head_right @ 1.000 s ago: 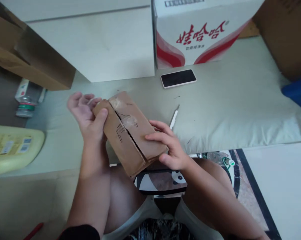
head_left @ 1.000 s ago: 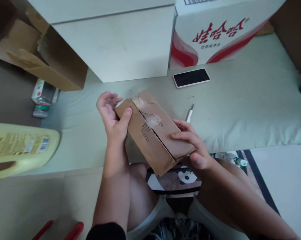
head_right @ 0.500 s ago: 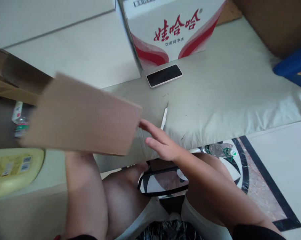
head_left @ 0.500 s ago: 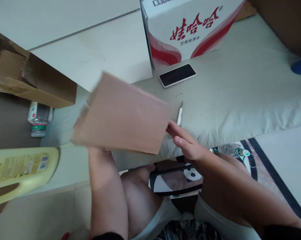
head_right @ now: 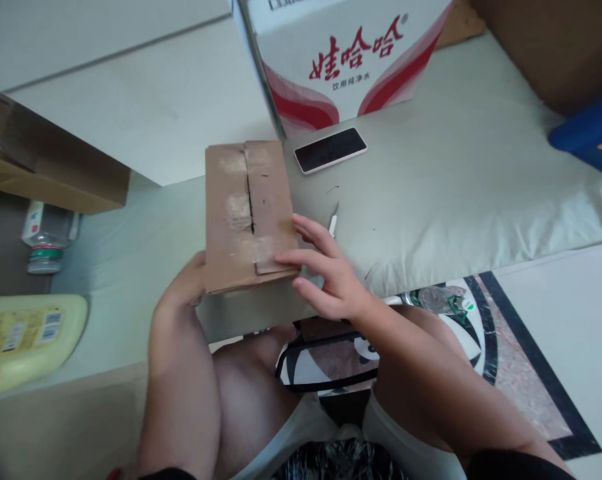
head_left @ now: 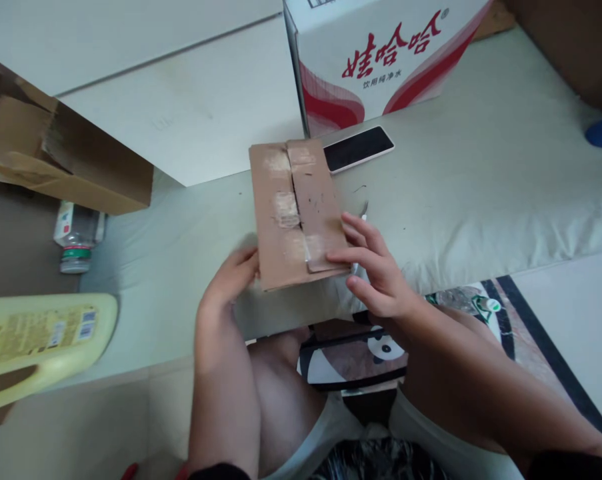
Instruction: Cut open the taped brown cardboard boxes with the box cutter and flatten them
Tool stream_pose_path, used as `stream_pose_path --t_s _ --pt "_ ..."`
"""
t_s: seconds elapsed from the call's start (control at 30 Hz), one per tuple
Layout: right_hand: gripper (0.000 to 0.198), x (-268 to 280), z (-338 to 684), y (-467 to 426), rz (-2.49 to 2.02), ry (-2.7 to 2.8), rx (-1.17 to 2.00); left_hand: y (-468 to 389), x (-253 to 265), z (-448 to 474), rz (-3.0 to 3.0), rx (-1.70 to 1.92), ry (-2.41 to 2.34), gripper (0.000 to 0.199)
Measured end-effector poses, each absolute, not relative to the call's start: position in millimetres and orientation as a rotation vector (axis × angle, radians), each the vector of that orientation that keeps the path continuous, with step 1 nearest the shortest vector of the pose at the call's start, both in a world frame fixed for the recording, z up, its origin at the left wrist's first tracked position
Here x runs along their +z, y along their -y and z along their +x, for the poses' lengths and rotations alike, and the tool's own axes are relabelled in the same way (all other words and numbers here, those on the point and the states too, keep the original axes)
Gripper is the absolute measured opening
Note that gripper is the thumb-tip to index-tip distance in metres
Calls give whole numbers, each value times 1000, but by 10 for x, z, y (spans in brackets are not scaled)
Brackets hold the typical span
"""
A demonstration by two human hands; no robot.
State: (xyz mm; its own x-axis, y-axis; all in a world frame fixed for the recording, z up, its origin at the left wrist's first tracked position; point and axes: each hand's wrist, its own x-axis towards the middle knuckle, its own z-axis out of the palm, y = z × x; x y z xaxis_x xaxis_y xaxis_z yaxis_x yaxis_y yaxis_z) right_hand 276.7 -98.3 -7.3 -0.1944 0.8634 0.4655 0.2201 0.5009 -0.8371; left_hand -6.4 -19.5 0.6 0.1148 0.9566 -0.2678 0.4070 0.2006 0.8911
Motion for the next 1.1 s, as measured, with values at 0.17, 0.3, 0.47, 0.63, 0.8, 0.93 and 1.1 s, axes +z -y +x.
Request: stream_pose_path --t_s 0.17,0.3,0.47,0.63,0.8,0.93,1.1 --pt "31 -53 2727 990 -770 1786 926 44 -50 -33 1329 1616 -1331 70" --pt "27 -14 2700 994 -691 1778 969 53 3 77 1500 1586 -1086 70" --pt "27 -26 2638 971 -787 1781 813 -22 -48 187 1280 1644 -1002 57" --pt "34 -78 2760 862 -1389 1688 530 -66 -40 230 1231 1616 -997 54" --pt "57 -139 2846 760 -2102 1877 568 -7 -21 332 1177 1685 -955 44" --pt "58 -137 2838 760 -1982 1895 658 8 -41 351 1151 1690 -881 39" --pt "32 -1 2947 926 -1378 1381 992 27 -62 338 1237 1623 -1063 48"
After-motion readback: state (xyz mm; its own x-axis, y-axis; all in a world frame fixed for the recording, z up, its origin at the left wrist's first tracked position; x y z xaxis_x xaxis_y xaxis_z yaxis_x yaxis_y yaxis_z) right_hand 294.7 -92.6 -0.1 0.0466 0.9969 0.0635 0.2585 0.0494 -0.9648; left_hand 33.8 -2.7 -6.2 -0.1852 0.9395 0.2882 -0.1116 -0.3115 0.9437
